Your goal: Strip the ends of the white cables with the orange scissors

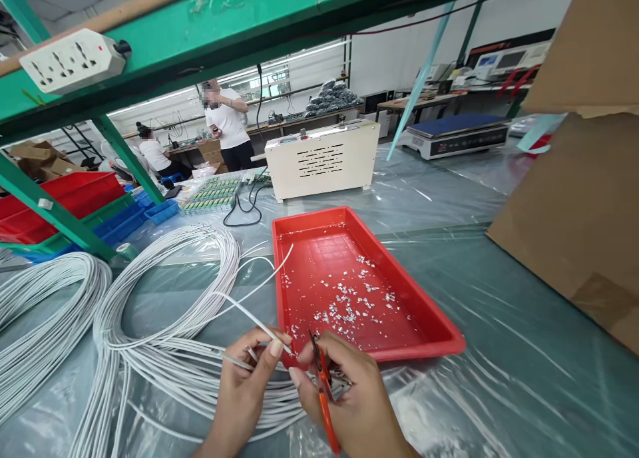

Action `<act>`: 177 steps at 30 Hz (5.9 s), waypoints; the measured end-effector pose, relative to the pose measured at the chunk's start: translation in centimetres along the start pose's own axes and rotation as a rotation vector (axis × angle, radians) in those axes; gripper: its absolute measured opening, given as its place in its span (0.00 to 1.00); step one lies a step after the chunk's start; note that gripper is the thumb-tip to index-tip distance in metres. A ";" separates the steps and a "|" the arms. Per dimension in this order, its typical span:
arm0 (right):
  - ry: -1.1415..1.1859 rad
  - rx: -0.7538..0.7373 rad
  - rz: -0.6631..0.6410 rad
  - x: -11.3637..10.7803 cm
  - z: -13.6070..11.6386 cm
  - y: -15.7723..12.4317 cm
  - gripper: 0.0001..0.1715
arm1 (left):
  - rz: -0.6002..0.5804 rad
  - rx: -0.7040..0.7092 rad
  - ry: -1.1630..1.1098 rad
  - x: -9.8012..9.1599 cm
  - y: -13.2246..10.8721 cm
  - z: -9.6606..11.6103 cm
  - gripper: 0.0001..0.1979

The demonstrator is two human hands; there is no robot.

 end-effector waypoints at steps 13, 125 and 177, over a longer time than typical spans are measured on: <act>0.011 -0.003 0.038 -0.4 -0.5 0.4 0.05 | -0.009 0.078 0.154 0.3 -0.4 -0.3 0.08; -0.086 -0.003 -0.109 -0.4 0.1 0.3 0.12 | -0.193 -0.098 -0.145 0.6 0.5 -0.5 0.08; -0.089 -0.003 0.049 -1.9 0.5 0.7 0.09 | -0.146 -0.266 -0.405 0.4 0.7 -2.6 0.15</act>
Point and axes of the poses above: each hand's wrist, its own y-axis towards the middle knuckle, its own x-axis out of the palm, z = x × y, the point moved 4 cm from there along y, towards the middle knuckle, and after that the axes turned 11 degrees about -z, right-handed, at the moved point
